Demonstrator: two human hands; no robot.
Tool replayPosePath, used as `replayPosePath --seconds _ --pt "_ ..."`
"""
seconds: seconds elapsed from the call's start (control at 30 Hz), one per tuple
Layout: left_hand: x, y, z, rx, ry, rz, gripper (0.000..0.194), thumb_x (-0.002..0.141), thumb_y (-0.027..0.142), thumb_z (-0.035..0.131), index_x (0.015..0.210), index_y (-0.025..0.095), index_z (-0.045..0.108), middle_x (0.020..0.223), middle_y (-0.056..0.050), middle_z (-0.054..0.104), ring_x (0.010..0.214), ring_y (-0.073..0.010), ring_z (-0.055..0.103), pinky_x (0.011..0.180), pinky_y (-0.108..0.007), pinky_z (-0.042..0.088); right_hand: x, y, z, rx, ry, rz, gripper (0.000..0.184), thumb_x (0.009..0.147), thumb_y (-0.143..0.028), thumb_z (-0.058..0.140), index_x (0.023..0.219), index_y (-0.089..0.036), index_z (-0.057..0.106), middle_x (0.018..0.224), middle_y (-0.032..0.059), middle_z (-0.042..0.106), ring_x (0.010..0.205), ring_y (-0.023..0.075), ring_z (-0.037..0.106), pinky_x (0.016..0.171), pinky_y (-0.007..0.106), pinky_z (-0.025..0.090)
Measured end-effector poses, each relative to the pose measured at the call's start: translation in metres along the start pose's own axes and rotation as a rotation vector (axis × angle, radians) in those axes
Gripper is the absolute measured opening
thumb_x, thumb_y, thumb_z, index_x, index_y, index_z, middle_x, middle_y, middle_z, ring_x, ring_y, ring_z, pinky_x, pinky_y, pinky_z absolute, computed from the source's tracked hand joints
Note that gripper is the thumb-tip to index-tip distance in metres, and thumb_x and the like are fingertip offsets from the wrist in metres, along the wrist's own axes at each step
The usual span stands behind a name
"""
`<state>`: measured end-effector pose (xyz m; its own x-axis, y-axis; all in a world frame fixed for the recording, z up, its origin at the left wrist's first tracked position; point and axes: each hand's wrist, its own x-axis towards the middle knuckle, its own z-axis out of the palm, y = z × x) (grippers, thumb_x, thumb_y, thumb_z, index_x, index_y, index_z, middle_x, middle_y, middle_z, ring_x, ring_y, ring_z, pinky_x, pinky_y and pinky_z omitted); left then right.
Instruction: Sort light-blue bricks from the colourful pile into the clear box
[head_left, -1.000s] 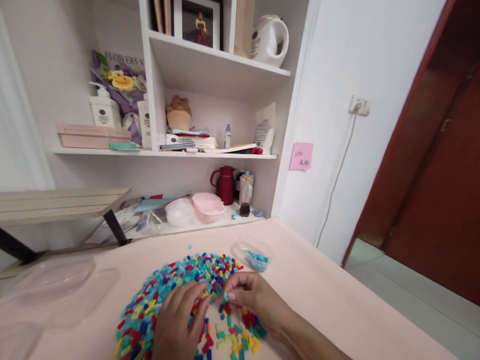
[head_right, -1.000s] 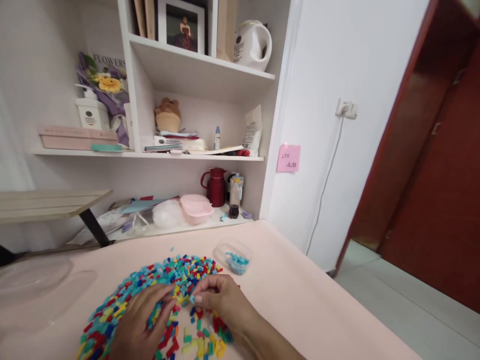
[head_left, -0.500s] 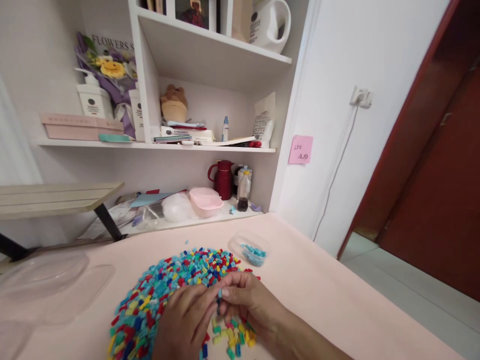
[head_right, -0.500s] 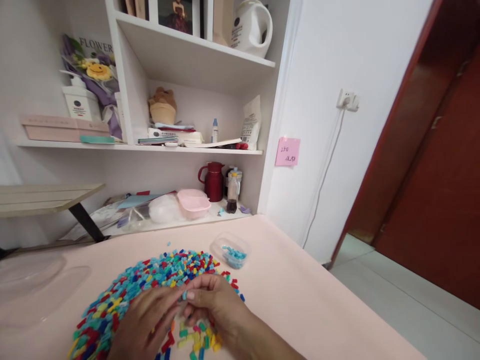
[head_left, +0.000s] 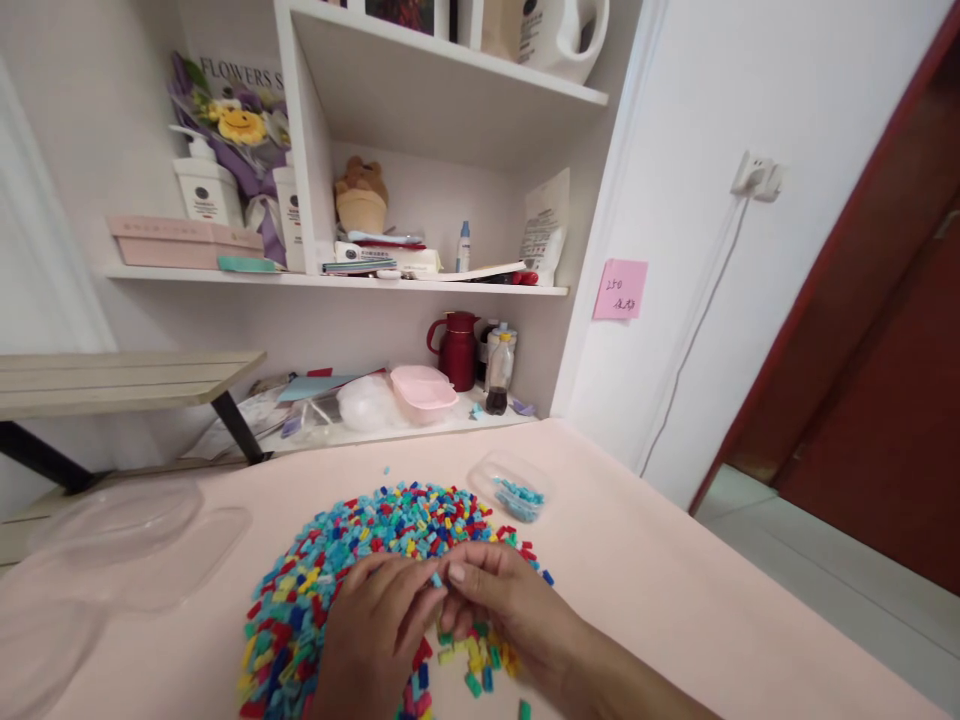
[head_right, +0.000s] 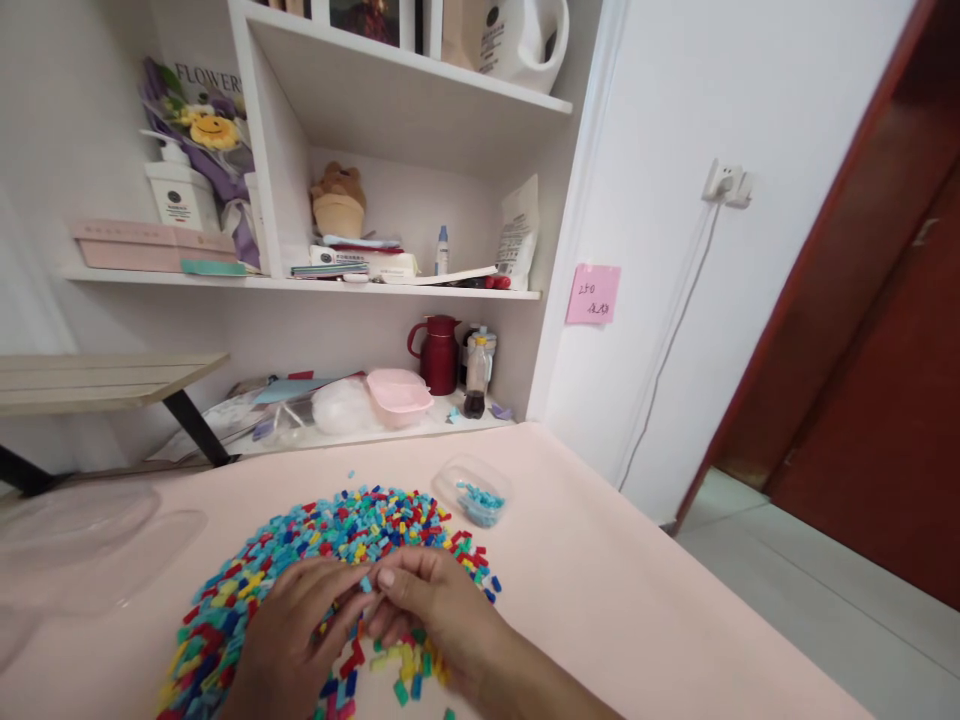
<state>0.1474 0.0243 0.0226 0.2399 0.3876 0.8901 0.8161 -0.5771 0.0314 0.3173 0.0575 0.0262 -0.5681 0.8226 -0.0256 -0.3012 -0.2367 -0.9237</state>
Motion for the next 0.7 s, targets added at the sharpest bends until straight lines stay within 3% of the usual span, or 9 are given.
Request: replayPosePath --seconds 0.13,0.27,0.4,0.5,0.6,0.7 --pt "-0.002 -0.001 0.001 0.031 -0.009 0.008 0.014 0.093 0.026 0.051 0.098 0.023 0.064 0.077 0.003 0.074 0.068 -0.0126 0.068 0.073 -0.028 0.051 0.0 0.001 0.002 -0.006 0.009 -0.007 0.04 0.062 -0.039 0.086 0.085 -0.011 0.067 0.065 0.0033 0.069 0.058 0.0113 0.064 0.053 0.019 0.046" --pt "0.001 0.001 -0.001 0.013 -0.016 0.116 0.021 0.094 0.019 0.047 0.109 0.022 0.061 0.082 0.002 0.075 0.07 -0.0117 0.069 0.077 -0.029 0.05 -0.001 0.003 0.003 0.011 0.047 0.006 0.037 0.059 -0.035 0.087 0.077 -0.012 0.064 0.063 0.0027 0.068 0.057 0.0112 0.063 0.053 0.019 0.045" --pt "0.006 0.004 -0.002 0.03 -0.092 0.182 0.033 0.097 0.018 0.038 0.123 0.025 0.057 0.086 0.003 0.075 0.076 -0.0112 0.069 0.081 -0.029 0.048 -0.002 0.004 0.005 -0.015 0.051 0.023 0.039 0.059 -0.038 0.087 0.075 -0.011 0.064 0.063 0.0038 0.068 0.057 0.0112 0.062 0.054 0.02 0.044" --pt "0.004 0.002 0.0 0.043 -0.11 0.182 0.034 0.096 0.016 0.041 0.124 0.024 0.057 0.09 0.002 0.075 0.083 -0.0109 0.069 0.089 -0.03 0.045 0.001 -0.004 0.0 -0.087 0.087 0.008 0.043 0.058 -0.043 0.086 0.075 -0.012 0.063 0.063 0.0025 0.066 0.055 0.0108 0.059 0.054 0.021 0.042" --pt "-0.003 -0.006 0.0 0.065 -0.09 0.134 0.036 0.091 0.013 0.047 0.124 0.022 0.057 0.1 0.0 0.075 0.09 -0.0124 0.068 0.096 -0.032 0.043 0.003 -0.022 -0.016 -0.241 0.225 -0.127 0.041 0.063 -0.048 0.082 0.077 -0.014 0.063 0.061 -0.0006 0.063 0.055 0.0111 0.055 0.056 0.023 0.041" --pt "-0.01 -0.014 -0.001 0.076 -0.031 0.021 0.033 0.089 0.014 0.048 0.119 0.023 0.059 0.1 -0.001 0.074 0.09 -0.0149 0.068 0.097 -0.035 0.043 0.001 -0.046 -0.038 -0.45 0.456 -0.334 0.036 0.07 -0.048 0.076 0.08 -0.015 0.066 0.07 0.0018 0.065 0.066 0.0152 0.057 0.063 0.027 0.042"
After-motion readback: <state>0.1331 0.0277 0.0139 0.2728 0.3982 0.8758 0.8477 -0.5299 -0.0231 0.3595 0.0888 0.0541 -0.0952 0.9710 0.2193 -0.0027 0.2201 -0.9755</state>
